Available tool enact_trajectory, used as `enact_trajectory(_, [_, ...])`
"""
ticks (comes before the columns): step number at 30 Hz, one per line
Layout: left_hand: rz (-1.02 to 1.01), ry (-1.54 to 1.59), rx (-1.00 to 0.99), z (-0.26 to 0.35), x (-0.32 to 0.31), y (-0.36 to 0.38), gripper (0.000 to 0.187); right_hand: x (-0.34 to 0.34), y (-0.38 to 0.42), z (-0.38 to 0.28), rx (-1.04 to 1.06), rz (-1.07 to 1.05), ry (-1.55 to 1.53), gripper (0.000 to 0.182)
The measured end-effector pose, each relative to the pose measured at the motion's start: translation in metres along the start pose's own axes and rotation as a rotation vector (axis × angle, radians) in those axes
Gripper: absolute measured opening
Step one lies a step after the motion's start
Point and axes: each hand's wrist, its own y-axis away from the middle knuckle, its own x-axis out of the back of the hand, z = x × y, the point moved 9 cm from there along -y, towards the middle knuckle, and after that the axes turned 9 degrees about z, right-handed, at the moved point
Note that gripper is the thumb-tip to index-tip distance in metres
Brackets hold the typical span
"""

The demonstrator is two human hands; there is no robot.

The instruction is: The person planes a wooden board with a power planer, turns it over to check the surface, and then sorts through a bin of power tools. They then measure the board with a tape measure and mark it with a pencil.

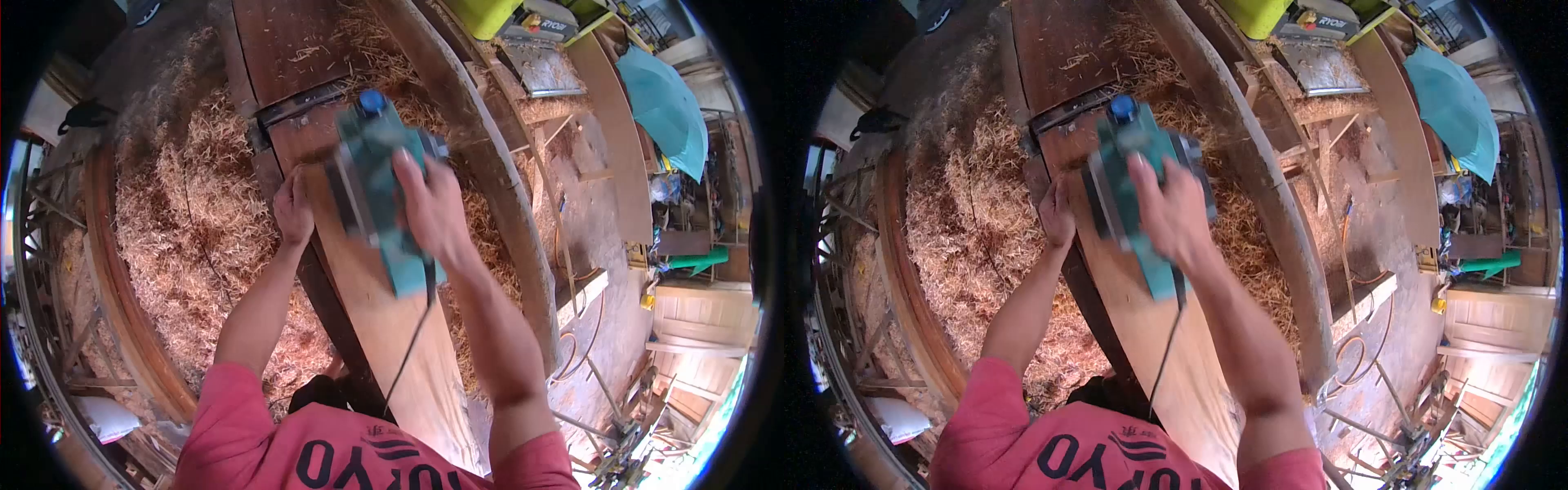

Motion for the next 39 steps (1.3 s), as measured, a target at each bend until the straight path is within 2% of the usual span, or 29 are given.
enact_trajectory(3, [0.0, -0.026, -0.015, 0.011, 0.001, 0.0, 0.043, -0.022, -0.04, -0.017, -0.004, -0.011, -0.1, 0.056])
enact_trajectory(7, [0.035, -0.071, -0.055, 0.02, 0.0, -0.003, 0.041, -0.011, 0.003, -0.003, -0.023, -0.075, -0.092, 0.052])
enact_trajectory(9, [0.046, -0.151, -0.023, 0.022, 0.003, -0.001, 0.04, 0.008, 0.067, 0.028, -0.034, -0.084, -0.118, 0.045])
enact_trajectory(10, [-0.017, -0.106, 0.085, 0.018, 0.002, 0.003, 0.038, 0.021, 0.106, 0.039, -0.042, -0.084, -0.112, 0.041])
enact_trajectory(11, [-0.002, -0.115, 0.034, 0.017, 0.004, 0.002, 0.039, 0.035, 0.151, 0.043, -0.096, -0.083, -0.152, 0.032])
enact_trajectory(12, [0.016, -0.123, -0.015, 0.01, 0.001, -0.002, 0.039, 0.047, 0.2, 0.069, -0.266, -0.112, -0.212, 0.03])
enact_trajectory(13, [0.038, -0.132, -0.065, 0.01, 0.004, -0.002, 0.039, 0.064, 0.244, 0.078, -0.196, -0.1, -0.071, 0.034])
enact_trajectory(14, [-0.062, -0.071, 0.054, 0.022, 0.002, 0.0, 0.039, 0.08, 0.287, 0.086, -0.129, -0.082, 0.073, 0.041])
enact_trajectory(16, [-0.125, -0.021, 0.044, -0.001, -0.002, -0.008, 0.04, 0.113, 0.387, 0.131, -0.227, -0.113, 0.222, 0.039])
enact_trajectory(17, [-0.157, 0.001, 0.04, -0.009, -0.003, -0.012, 0.041, 0.125, 0.424, 0.135, -0.253, -0.124, 0.237, 0.03])
enact_trajectory(18, [-0.15, -0.221, 0.068, 0.002, 0.005, -0.011, 0.045, 0.139, 0.466, 0.149, -0.394, -0.09, 0.249, 0.023])
enact_trajectory(19, [-0.157, -0.237, 0.091, 0.001, 0.006, -0.012, 0.046, 0.15, 0.493, 0.147, -0.365, -0.06, 0.272, 0.022])
enact_trajectory(21, [-0.173, -0.269, 0.142, -0.012, 0.007, -0.012, 0.048, 0.16, 0.53, 0.158, -0.445, -0.057, 0.292, 0.023])
enact_trajectory(22, [-0.17, -0.184, 0.203, -0.023, 0.006, -0.012, 0.055, 0.162, 0.533, 0.161, -0.453, -0.056, 0.302, 0.023])
enact_trajectory(25, [-0.073, -0.192, 0.363, -0.057, 0.016, -0.017, 0.068, 0.152, 0.514, 0.157, -0.462, -0.077, 0.353, 0.023])
enact_trajectory(28, [-0.062, 0.121, 0.444, -0.055, 0.009, -0.012, 0.08, 0.125, 0.458, 0.143, -0.445, -0.084, 0.282, 0.02])
enact_trajectory(32, [-0.087, 0.087, 0.509, -0.052, 0.01, -0.009, 0.089, 0.081, 0.359, 0.112, -0.357, -0.04, 0.174, 0.015])
enact_trajectory(35, [-0.168, 0.219, 0.467, -0.065, 0.003, -0.012, 0.091, 0.048, 0.276, 0.082, -0.281, -0.061, 0.142, 0.017])
enact_trajectory(37, [-0.169, 0.194, 0.489, -0.067, 0.005, -0.01, 0.091, 0.03, 0.226, 0.065, -0.257, -0.078, 0.156, 0.03])
enact_trajectory(39, [-0.171, 0.212, 0.493, -0.067, 0.005, -0.008, 0.088, 0.01, 0.176, 0.044, -0.207, -0.059, 0.122, 0.031])
